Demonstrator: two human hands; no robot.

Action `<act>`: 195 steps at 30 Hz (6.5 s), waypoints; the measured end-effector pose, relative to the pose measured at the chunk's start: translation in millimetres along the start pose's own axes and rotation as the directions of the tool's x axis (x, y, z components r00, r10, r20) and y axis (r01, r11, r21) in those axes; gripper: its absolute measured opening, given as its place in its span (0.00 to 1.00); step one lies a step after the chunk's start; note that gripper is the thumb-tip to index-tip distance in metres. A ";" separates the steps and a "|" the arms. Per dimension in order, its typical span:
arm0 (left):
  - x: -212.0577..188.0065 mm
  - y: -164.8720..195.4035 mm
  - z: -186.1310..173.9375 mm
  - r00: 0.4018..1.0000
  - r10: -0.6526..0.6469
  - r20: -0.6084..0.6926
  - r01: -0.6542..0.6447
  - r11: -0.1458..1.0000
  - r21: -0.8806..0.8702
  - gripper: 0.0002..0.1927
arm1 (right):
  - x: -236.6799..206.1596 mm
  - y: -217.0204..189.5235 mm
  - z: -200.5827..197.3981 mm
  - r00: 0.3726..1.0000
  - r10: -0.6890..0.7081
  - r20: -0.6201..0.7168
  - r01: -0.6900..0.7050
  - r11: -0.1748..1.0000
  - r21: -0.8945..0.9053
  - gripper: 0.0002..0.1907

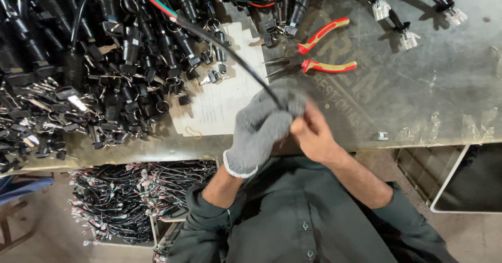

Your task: The person sits at a workbench and attaches black connector housings to the ends of black cables, using pliers to crimp or press the connectors into place. They handle one cable at a time, position the connector by hand, and set finished cables aside on the bench.

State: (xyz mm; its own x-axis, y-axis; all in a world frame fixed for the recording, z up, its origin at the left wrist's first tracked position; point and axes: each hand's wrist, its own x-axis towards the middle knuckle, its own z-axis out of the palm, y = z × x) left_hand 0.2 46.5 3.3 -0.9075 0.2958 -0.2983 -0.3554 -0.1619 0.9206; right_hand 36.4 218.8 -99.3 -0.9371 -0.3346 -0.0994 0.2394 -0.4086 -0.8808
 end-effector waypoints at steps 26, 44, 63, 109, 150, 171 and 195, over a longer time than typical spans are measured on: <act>-37.6 33.5 2.9 0.997 0.045 0.055 -0.043 0.998 -0.037 0.28 | 27.4 -106.3 -0.9 0.977 -0.195 0.081 0.167 0.477 -0.863 0.12; -23.0 38.9 -22.3 0.996 0.011 0.085 -0.078 0.532 0.843 0.41 | 27.1 -155.7 32.9 0.875 -0.215 0.434 0.435 -0.048 -0.899 0.15; -7.4 -8.8 -57.7 0.922 0.319 0.220 -0.381 0.637 0.670 0.27 | 58.3 -145.3 28.7 0.847 -0.210 0.489 0.516 0.102 -0.850 0.08; -9.0 -11.1 -58.9 0.960 0.230 0.159 -0.277 0.702 0.656 0.29 | 48.3 -126.8 28.1 0.872 -0.213 0.440 0.482 0.221 -0.848 0.11; -57.0 31.1 -9.4 0.990 0.133 -0.037 -0.135 0.988 -0.069 0.27 | 35.8 -116.5 47.6 0.896 -0.394 0.205 0.348 0.334 -0.876 0.25; -47.2 32.1 -13.3 0.915 0.398 0.061 -0.309 0.597 0.740 0.37 | 30.1 -103.7 33.6 0.956 -0.197 0.215 0.276 0.369 -0.887 0.21; -48.4 12.6 -7.5 0.855 0.493 0.159 -0.373 0.372 0.850 0.35 | 7.1 -122.5 38.3 0.984 -0.156 0.085 0.103 0.113 -0.988 0.15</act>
State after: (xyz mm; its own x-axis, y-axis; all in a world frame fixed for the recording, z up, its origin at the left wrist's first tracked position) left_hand 38.0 23.0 27.4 -0.9156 0.3230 0.2394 0.3967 0.6292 0.6684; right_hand 10.1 233.9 25.6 -0.9381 -0.3374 0.0789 -0.3206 0.7587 -0.5671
